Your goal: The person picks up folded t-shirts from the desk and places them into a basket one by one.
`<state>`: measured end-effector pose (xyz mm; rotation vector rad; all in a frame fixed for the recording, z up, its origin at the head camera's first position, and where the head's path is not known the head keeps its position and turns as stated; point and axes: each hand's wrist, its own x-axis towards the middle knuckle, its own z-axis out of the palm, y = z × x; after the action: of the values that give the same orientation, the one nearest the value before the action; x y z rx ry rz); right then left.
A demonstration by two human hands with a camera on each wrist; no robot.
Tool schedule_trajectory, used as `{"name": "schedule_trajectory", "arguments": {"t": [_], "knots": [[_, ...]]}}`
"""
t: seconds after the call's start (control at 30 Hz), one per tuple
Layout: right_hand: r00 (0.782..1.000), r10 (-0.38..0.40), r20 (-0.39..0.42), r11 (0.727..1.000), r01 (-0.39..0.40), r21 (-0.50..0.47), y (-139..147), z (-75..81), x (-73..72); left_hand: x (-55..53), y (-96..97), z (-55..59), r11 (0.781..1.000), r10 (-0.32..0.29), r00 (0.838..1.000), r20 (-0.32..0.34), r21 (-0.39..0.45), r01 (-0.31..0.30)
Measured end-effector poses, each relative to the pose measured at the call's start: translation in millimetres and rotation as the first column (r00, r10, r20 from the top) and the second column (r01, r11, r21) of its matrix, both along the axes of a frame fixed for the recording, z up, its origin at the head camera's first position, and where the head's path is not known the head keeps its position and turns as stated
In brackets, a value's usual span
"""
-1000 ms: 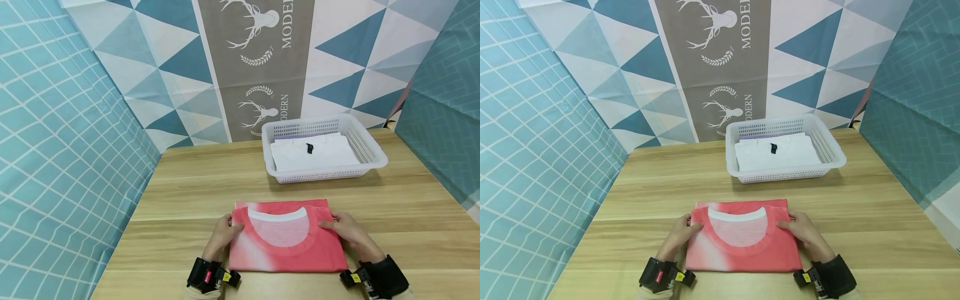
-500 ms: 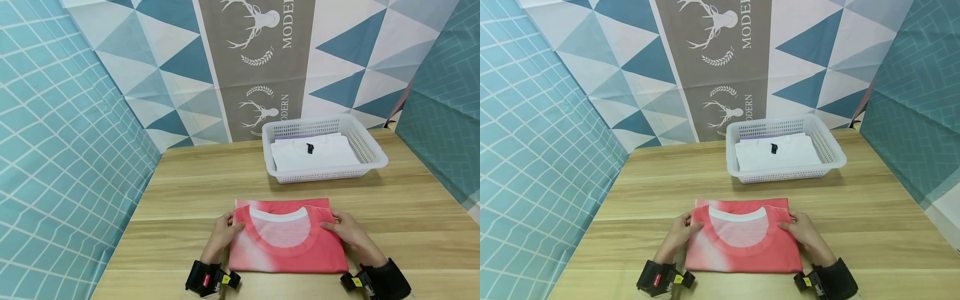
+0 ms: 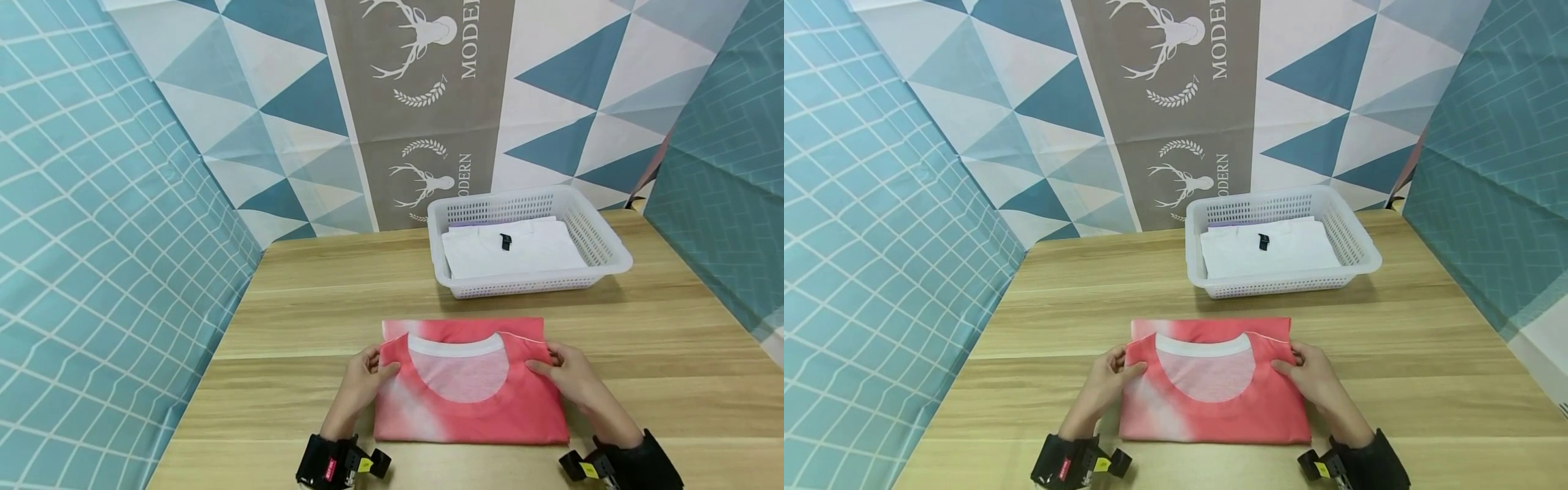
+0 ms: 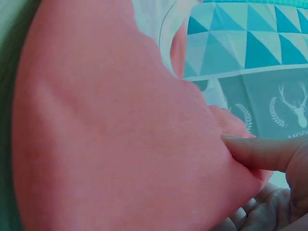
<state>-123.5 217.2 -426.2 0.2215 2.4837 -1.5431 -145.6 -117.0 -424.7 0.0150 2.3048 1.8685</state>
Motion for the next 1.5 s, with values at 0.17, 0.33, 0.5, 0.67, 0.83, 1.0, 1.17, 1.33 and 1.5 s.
{"name": "schedule_trajectory", "arguments": {"t": [0.17,0.33,0.5,0.67,0.83,1.0,1.17,1.33,1.5], "knots": [[1.000,-0.021,-0.019,1.000,0.021,-0.008,0.1,6.3,3.1,3.4,2.0,7.5,1.000,0.015,1.000,-0.026,-0.006,-0.015],[0.999,-0.028,-0.021,0.999,0.028,-0.024,2.8,10.1,4.0,5.0,4.0,14.0,1.000,0.021,0.999,-0.036,0.003,-0.021],[0.999,-0.033,-0.017,0.999,0.032,-0.027,5.7,13.2,4.6,5.4,5.5,17.0,1.000,0.017,0.998,-0.055,0.013,-0.016],[0.997,-0.050,-0.057,0.999,0.049,-0.013,6.7,16.6,5.8,5.2,6.9,19.1,1.000,0.024,0.996,-0.091,0.011,-0.023],[0.994,-0.047,-0.101,0.999,0.047,-0.003,8.3,20.3,7.1,4.7,7.6,20.7,1.000,0.021,0.992,-0.123,0.004,-0.021],[0.993,-0.049,-0.105,0.999,0.050,0.003,10.0,25.8,6.9,2.1,9.4,23.4,0.999,0.031,0.992,-0.124,0.016,-0.029],[0.986,-0.073,-0.148,0.997,0.077,0.021,11.4,30.5,6.9,-1.9,12.6,28.0,0.999,0.044,0.989,-0.142,0.031,-0.040],[0.979,-0.100,-0.180,0.993,0.111,0.051,13.6,37.6,6.0,-4.8,17.9,32.1,0.998,0.039,0.986,-0.165,0.051,-0.031],[0.962,-0.131,-0.240,0.989,0.144,0.040,15.0,42.3,5.7,-7.2,24.9,35.8,0.996,0.052,0.983,-0.177,0.081,-0.039]]}}
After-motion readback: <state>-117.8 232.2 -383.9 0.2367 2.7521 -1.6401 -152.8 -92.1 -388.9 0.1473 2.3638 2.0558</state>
